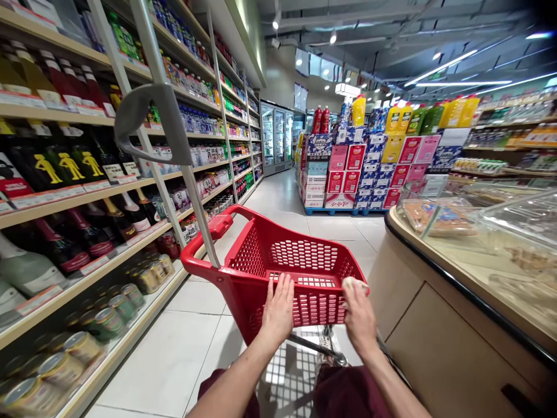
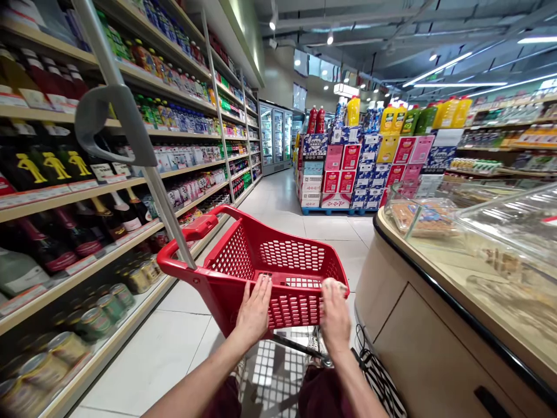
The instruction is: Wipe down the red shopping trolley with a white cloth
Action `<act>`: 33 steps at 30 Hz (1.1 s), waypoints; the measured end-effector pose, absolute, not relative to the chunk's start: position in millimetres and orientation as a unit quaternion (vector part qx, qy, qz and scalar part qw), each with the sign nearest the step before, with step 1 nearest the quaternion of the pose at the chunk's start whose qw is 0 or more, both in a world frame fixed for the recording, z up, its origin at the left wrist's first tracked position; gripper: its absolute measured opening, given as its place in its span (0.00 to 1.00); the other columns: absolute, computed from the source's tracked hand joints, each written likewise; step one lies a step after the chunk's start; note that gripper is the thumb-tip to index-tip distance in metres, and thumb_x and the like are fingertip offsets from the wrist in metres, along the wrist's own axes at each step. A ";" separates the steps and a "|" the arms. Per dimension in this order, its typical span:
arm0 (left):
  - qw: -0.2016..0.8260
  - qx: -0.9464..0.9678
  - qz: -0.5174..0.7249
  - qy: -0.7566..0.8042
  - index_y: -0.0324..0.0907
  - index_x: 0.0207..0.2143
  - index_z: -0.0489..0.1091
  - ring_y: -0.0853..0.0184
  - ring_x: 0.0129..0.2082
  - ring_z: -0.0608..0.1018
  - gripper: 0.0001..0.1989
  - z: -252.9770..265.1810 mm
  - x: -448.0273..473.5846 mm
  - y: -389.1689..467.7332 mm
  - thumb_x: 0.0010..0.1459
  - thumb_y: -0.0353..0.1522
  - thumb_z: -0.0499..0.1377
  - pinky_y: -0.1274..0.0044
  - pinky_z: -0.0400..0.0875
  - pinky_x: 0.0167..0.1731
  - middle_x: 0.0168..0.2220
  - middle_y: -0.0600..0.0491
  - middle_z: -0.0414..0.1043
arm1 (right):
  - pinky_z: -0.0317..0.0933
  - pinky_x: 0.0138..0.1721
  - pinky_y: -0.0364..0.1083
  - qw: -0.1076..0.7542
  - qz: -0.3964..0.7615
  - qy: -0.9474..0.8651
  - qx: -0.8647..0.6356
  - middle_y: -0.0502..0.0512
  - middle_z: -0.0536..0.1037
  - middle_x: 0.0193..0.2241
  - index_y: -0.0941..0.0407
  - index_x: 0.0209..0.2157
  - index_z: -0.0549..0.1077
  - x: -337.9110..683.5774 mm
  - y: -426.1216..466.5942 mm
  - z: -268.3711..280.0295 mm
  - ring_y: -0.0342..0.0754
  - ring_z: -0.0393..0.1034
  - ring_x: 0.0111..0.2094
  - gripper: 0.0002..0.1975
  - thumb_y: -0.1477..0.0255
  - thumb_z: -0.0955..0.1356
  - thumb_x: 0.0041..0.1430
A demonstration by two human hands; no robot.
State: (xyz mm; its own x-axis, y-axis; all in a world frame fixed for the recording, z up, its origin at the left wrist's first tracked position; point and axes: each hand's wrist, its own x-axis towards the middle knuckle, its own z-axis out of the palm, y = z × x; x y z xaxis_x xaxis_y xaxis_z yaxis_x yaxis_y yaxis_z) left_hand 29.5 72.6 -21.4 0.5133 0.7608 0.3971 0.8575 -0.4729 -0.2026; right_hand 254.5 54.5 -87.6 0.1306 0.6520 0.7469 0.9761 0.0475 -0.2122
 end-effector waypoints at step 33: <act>0.235 -0.804 -0.158 -0.522 0.34 0.56 0.52 0.62 0.60 0.49 0.30 -8.9 -19.3 78.9 0.48 0.26 0.47 0.64 0.41 0.57 0.59 0.47 0.50 | 0.49 0.53 0.54 0.337 -0.210 -0.684 -0.613 0.53 0.62 0.54 0.50 0.55 0.56 243.1 75.2 -86.2 0.47 0.52 0.56 0.35 0.87 0.53 0.45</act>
State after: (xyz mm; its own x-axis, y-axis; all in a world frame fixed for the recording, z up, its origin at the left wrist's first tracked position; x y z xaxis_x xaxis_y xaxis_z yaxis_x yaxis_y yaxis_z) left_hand -19.3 78.9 -8.9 0.4045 0.7661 0.4995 0.9145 -0.3442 -0.2126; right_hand 243.1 75.2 -86.2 -0.0225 0.6964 0.7173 0.9788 0.1615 -0.1260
